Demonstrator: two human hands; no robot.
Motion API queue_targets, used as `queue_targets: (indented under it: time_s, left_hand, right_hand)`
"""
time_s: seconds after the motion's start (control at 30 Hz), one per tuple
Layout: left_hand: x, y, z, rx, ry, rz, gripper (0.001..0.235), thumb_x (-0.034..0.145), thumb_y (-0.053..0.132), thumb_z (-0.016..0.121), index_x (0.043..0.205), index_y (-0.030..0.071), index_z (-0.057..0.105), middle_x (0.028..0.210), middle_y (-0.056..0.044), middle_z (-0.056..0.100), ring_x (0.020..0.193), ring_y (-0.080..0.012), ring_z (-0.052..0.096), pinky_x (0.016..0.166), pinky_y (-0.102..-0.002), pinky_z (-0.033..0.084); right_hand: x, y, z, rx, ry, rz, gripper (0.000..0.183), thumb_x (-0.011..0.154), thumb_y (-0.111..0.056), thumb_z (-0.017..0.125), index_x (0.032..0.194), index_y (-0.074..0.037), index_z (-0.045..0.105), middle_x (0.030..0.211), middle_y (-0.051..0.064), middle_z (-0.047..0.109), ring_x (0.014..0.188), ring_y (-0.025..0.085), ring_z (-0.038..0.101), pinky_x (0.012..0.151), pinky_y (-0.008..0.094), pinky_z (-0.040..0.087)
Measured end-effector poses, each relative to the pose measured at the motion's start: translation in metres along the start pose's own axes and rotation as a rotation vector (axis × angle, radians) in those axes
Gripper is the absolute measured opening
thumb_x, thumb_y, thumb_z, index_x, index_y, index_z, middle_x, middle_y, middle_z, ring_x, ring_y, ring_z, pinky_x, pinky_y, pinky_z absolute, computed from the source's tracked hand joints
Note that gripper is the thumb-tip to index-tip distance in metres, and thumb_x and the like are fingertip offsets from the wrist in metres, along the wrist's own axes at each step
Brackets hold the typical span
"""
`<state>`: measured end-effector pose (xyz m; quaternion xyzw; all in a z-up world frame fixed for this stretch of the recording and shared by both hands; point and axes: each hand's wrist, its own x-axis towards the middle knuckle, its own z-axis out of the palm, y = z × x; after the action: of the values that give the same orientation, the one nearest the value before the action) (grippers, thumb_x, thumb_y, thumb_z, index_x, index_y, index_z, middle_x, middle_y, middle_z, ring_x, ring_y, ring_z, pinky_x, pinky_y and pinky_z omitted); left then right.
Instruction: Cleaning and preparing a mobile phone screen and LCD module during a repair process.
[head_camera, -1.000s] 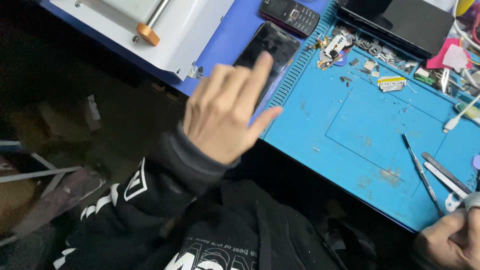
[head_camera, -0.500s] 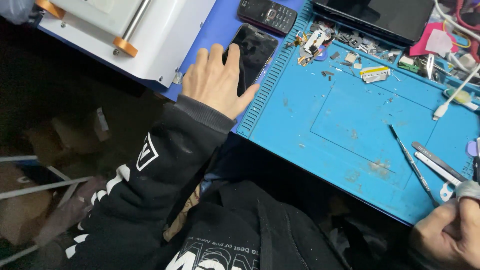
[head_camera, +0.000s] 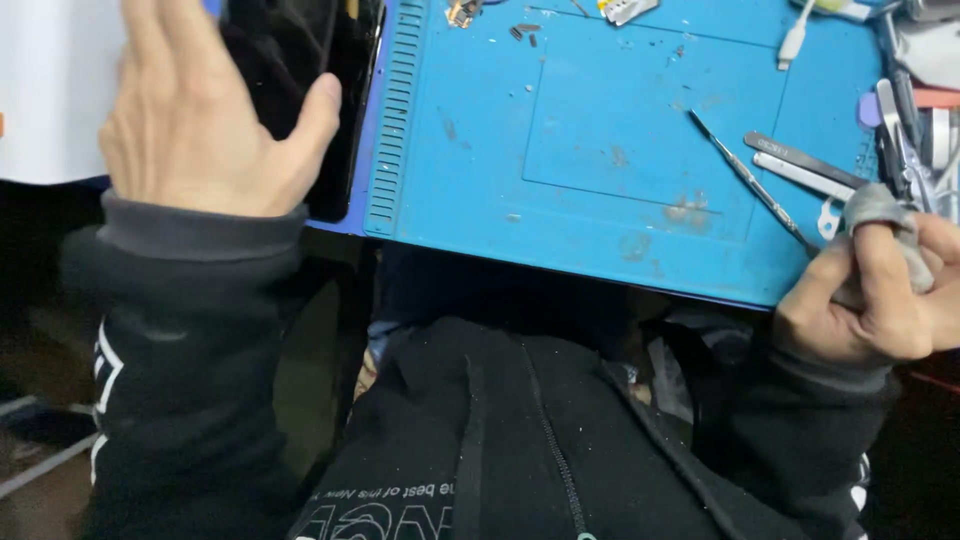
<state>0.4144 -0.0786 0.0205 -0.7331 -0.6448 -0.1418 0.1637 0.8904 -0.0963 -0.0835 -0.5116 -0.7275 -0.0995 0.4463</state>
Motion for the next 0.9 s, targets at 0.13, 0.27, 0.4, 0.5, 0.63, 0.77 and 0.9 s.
queue_targets:
  time_s: [0.13, 0.27, 0.4, 0.5, 0.63, 0.77, 0.9]
  left_hand:
    - [-0.019, -0.021, -0.009, -0.099, 0.027, -0.021, 0.054, 0.108, 0.033, 0.066, 0.139, -0.001, 0.039, 0.125, -0.018, 0.052, 0.102, -0.0286, 0.063, 0.085, -0.038, 0.056]
    - [-0.022, -0.01, -0.035, -0.835, 0.009, -0.065, 0.062, 0.112, 0.044, 0.055, 0.151, 0.002, 0.031, 0.133, -0.013, 0.049, 0.101, -0.0194, 0.062, 0.086, -0.03, 0.058]
    - [-0.034, 0.008, -0.041, -1.397, -0.029, -0.112, 0.071, 0.112, 0.051, 0.056, 0.156, 0.004, 0.027, 0.135, -0.014, 0.049, 0.1, -0.0194, 0.063, 0.084, -0.033, 0.06]
    - [-0.041, 0.026, -0.026, -1.744, -0.095, -0.173, 0.074, 0.108, 0.055, 0.059, 0.152, 0.003, 0.031, 0.134, -0.02, 0.051, 0.1, -0.0235, 0.065, 0.08, -0.038, 0.065]
    - [-0.054, 0.046, -0.013, -2.036, -0.119, -0.312, 0.088, 0.098, 0.058, 0.058, 0.156, 0.0, 0.027, 0.146, -0.024, 0.048, 0.105, -0.0284, 0.063, 0.08, -0.042, 0.059]
    - [-0.075, 0.047, -0.014, -2.057, -0.028, -0.373, 0.085, 0.105, 0.06, 0.052, 0.155, -0.006, 0.031, 0.146, -0.025, 0.049, 0.106, -0.0275, 0.062, 0.084, -0.041, 0.057]
    - [-0.09, 0.037, -0.014, -1.948, -0.012, -0.358, 0.086, 0.102, 0.059, 0.051, 0.159, -0.002, 0.028, 0.149, -0.026, 0.049, 0.109, -0.0285, 0.063, 0.088, -0.042, 0.058]
  right_hand:
    - [-0.01, 0.004, 0.0, -0.015, -0.03, -0.005, 0.043, 0.094, 0.018, 0.051, 0.132, 0.009, 0.069, 0.129, 0.024, 0.059, 0.102, 0.032, 0.063, 0.088, 0.034, 0.052]
    - [-0.008, 0.002, -0.008, 0.051, -0.109, 0.059, 0.041, 0.106, 0.014, 0.06, 0.147, 0.012, 0.064, 0.12, 0.02, 0.066, 0.094, 0.03, 0.062, 0.086, 0.036, 0.051]
    - [0.01, -0.013, -0.026, 0.079, -0.264, 0.089, 0.041, 0.11, 0.002, 0.06, 0.152, 0.004, 0.055, 0.115, 0.015, 0.061, 0.098, 0.03, 0.062, 0.092, 0.035, 0.05]
    - [0.048, -0.043, -0.023, -0.014, -0.403, -0.103, 0.034, 0.109, 0.004, 0.061, 0.14, -0.009, 0.062, 0.125, 0.018, 0.056, 0.101, 0.029, 0.06, 0.086, 0.033, 0.049]
    - [0.12, -0.103, 0.025, -0.034, -0.609, -0.465, 0.051, 0.087, 0.003, 0.068, 0.135, -0.011, 0.067, 0.125, 0.02, 0.058, 0.104, 0.035, 0.057, 0.087, 0.042, 0.052]
    - [0.158, -0.118, 0.089, -0.163, -0.607, -0.781, 0.065, 0.074, 0.0, 0.07, 0.138, -0.015, 0.066, 0.122, 0.015, 0.06, 0.097, 0.028, 0.053, 0.085, 0.037, 0.049]
    - [0.161, -0.113, 0.117, -0.17, -0.614, -0.853, 0.058, 0.086, -0.001, 0.071, 0.14, -0.021, 0.064, 0.123, 0.009, 0.06, 0.102, 0.026, 0.053, 0.089, 0.037, 0.049]
